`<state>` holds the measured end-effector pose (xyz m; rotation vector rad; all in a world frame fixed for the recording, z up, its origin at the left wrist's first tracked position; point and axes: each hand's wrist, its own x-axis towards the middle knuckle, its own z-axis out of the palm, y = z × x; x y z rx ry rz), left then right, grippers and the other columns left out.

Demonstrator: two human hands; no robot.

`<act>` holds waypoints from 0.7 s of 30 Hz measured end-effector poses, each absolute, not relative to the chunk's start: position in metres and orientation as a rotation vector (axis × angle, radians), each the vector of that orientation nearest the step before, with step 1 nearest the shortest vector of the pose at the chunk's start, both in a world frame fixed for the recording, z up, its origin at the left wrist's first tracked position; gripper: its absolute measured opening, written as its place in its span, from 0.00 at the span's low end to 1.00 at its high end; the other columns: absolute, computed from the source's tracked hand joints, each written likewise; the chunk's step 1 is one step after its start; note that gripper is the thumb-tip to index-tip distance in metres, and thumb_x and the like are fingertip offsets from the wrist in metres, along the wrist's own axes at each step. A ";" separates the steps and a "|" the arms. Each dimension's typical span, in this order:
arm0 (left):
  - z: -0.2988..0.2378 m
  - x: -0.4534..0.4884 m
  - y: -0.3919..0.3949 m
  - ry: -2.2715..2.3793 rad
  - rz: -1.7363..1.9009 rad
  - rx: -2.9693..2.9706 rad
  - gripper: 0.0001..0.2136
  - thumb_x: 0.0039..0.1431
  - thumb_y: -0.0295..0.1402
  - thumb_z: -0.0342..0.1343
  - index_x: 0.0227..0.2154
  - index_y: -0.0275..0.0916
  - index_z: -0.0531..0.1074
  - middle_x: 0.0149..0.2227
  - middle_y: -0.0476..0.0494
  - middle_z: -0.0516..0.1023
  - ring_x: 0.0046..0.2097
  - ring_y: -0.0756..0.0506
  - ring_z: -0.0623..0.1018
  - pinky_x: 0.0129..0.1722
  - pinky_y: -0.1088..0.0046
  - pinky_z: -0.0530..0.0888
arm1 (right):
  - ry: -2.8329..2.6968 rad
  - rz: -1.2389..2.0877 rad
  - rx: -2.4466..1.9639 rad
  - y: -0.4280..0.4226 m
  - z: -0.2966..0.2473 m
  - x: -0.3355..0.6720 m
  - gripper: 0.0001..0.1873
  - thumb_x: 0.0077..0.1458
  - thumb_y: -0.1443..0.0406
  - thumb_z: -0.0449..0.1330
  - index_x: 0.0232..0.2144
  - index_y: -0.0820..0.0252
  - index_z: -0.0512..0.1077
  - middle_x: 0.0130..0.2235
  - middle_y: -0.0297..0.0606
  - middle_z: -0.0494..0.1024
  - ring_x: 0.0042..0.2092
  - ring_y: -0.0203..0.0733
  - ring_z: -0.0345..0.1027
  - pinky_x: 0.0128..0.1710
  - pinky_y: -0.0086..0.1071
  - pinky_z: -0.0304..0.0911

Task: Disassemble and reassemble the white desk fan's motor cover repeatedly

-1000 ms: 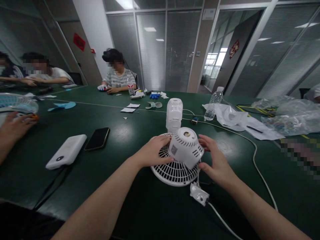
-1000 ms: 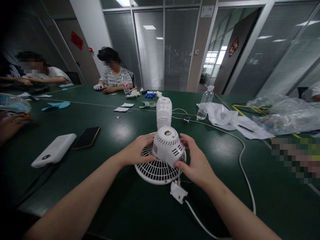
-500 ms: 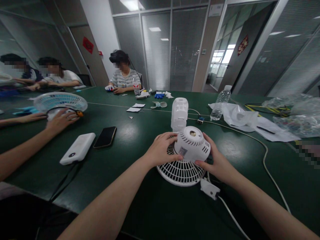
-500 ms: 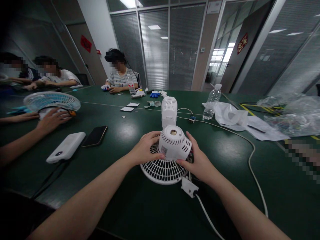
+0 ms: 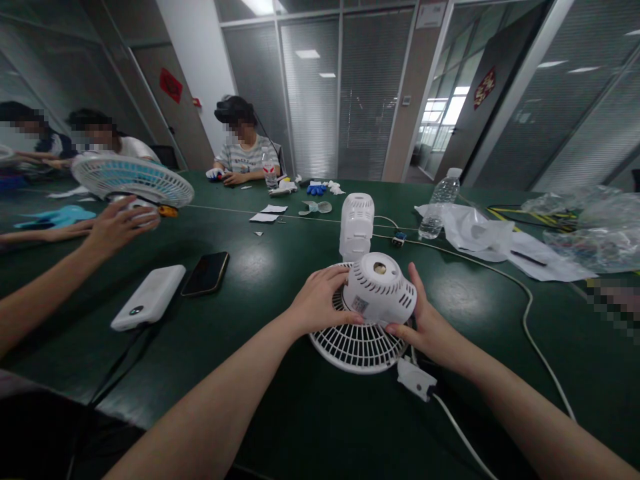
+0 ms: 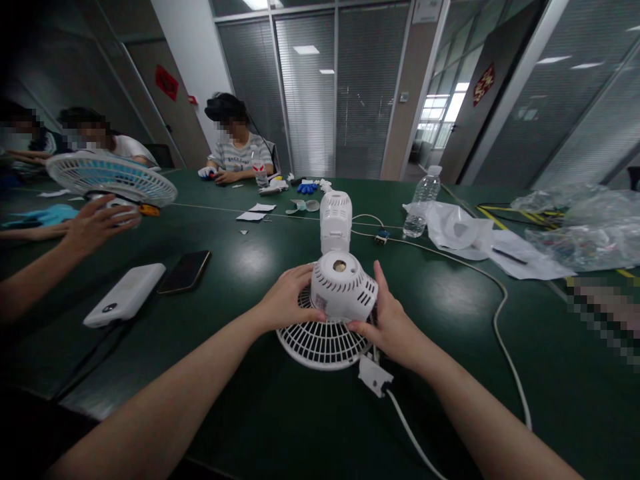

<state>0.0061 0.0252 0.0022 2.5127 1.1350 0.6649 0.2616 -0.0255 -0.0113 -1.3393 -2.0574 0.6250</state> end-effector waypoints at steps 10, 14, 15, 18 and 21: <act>-0.001 0.004 0.029 1.135 0.662 2.489 0.39 0.43 0.56 0.62 0.58 0.45 0.62 0.63 0.41 0.62 0.64 0.33 0.61 0.61 0.48 0.57 | -2.048 0.722 -1.234 -0.025 -0.005 0.270 0.57 0.53 0.55 0.63 0.66 0.47 0.23 0.68 0.46 0.49 0.66 0.61 0.47 0.61 0.60 0.51; -0.002 0.002 0.029 1.089 0.700 2.500 0.41 0.43 0.57 0.62 0.60 0.45 0.60 0.64 0.41 0.60 0.64 0.34 0.60 0.62 0.48 0.57 | -2.053 0.684 -1.282 -0.025 -0.006 0.269 0.59 0.50 0.53 0.64 0.66 0.46 0.25 0.67 0.47 0.51 0.65 0.63 0.49 0.59 0.62 0.51; -0.003 0.002 0.029 1.079 0.708 2.498 0.41 0.43 0.56 0.62 0.60 0.46 0.59 0.64 0.41 0.60 0.64 0.34 0.60 0.62 0.48 0.57 | -2.057 0.678 -1.294 -0.025 -0.006 0.268 0.59 0.50 0.53 0.65 0.66 0.46 0.25 0.67 0.48 0.53 0.64 0.63 0.51 0.58 0.63 0.53; -0.002 0.002 0.029 1.072 0.715 2.471 0.40 0.43 0.55 0.63 0.59 0.47 0.61 0.64 0.41 0.61 0.64 0.34 0.59 0.62 0.48 0.56 | -2.065 0.666 -1.309 -0.026 -0.005 0.267 0.59 0.51 0.53 0.64 0.66 0.48 0.24 0.66 0.51 0.55 0.62 0.63 0.57 0.57 0.62 0.56; -0.001 0.002 0.029 1.071 0.709 2.444 0.39 0.42 0.55 0.64 0.58 0.48 0.63 0.64 0.42 0.61 0.64 0.33 0.59 0.62 0.47 0.56 | -2.101 0.649 -1.289 -0.026 -0.004 0.266 0.59 0.51 0.55 0.64 0.66 0.49 0.23 0.66 0.53 0.55 0.62 0.63 0.57 0.56 0.62 0.57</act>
